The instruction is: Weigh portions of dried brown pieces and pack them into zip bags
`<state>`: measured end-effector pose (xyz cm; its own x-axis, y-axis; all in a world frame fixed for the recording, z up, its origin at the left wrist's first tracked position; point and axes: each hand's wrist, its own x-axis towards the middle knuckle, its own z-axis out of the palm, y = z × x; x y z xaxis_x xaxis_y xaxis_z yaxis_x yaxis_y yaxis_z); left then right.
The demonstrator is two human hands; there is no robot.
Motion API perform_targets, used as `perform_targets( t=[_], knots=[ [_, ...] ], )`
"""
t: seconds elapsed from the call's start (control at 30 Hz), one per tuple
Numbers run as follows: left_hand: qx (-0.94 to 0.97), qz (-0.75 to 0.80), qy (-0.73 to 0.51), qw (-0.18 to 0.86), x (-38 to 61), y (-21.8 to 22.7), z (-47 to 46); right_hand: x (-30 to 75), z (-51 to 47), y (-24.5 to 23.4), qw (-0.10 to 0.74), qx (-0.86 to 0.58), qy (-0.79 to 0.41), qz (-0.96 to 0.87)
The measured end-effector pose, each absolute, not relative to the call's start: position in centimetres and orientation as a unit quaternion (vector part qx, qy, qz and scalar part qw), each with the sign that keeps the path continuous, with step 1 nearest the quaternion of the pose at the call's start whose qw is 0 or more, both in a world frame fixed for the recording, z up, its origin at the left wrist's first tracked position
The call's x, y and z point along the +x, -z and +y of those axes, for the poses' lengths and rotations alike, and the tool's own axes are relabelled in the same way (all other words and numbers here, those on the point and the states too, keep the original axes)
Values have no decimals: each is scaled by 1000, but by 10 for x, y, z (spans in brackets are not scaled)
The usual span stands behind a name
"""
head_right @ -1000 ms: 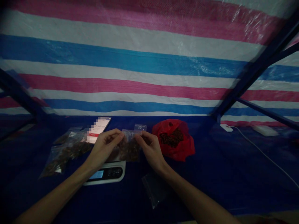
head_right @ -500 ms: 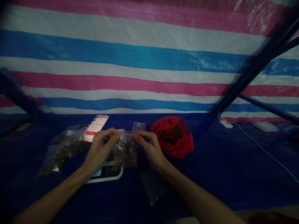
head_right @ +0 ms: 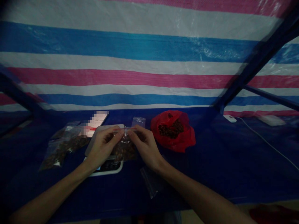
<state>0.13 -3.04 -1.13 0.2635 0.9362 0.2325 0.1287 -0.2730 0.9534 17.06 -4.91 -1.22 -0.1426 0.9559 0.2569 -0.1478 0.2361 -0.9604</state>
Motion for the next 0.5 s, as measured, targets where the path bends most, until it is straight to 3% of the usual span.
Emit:
perform_targets(
  t=[0.5],
  knots=[
    [721, 339, -419, 436, 0, 2, -39, 172, -53, 15, 521, -354, -496, -598]
  ],
)
